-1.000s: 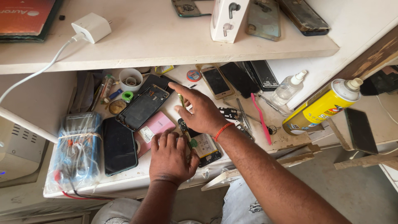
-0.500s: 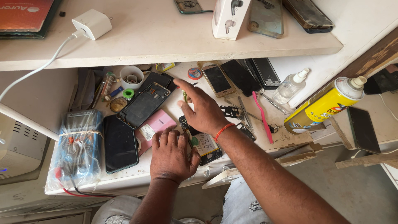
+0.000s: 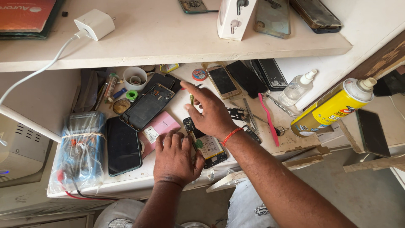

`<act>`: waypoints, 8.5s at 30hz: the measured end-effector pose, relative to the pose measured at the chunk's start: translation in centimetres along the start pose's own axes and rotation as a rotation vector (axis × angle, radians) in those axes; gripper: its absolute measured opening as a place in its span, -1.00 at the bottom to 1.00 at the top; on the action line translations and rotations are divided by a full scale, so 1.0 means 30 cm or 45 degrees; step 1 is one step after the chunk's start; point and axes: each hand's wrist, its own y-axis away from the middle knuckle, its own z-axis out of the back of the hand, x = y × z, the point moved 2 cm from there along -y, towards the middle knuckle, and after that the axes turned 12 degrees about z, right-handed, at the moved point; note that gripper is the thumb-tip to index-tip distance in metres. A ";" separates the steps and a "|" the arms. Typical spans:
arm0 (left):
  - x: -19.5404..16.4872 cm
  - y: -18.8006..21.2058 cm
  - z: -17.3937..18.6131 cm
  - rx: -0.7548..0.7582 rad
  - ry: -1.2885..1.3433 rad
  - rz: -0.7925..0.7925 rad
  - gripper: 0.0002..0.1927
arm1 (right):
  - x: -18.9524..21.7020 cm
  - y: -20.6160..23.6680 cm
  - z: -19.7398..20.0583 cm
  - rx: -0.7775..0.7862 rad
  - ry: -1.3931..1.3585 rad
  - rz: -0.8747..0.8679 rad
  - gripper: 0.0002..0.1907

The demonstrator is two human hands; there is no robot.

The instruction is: The person uses a prying tool to open the back cover of a smartphone and then uses a screwdriver to remove screws from the internal frame. The back cover is set aside, and the person continues to unscrew components inside the phone.

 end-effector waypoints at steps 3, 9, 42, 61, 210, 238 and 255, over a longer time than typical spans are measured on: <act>0.000 0.000 -0.002 0.023 -0.004 0.015 -0.45 | -0.004 0.007 -0.006 0.018 0.036 -0.025 -0.44; 0.001 -0.003 -0.005 0.042 -0.013 0.021 -0.44 | -0.033 0.005 0.021 0.064 -0.197 -0.095 -0.37; -0.002 0.003 0.000 0.021 0.006 0.013 -0.45 | -0.077 0.007 0.041 0.016 -0.238 -0.047 -0.38; -0.001 -0.001 0.001 0.005 -0.001 0.013 -0.47 | -0.058 0.013 0.007 -0.049 -0.213 -0.094 -0.27; -0.004 0.000 -0.013 0.046 0.004 0.037 -0.42 | -0.006 0.024 0.021 -0.048 -0.122 -0.020 -0.34; -0.004 -0.001 -0.012 0.054 -0.013 0.034 -0.42 | -0.043 0.029 0.042 -0.091 -0.151 -0.027 -0.48; -0.005 0.003 -0.011 0.024 -0.009 0.023 -0.44 | 0.002 0.054 0.056 0.055 -0.262 -0.050 -0.49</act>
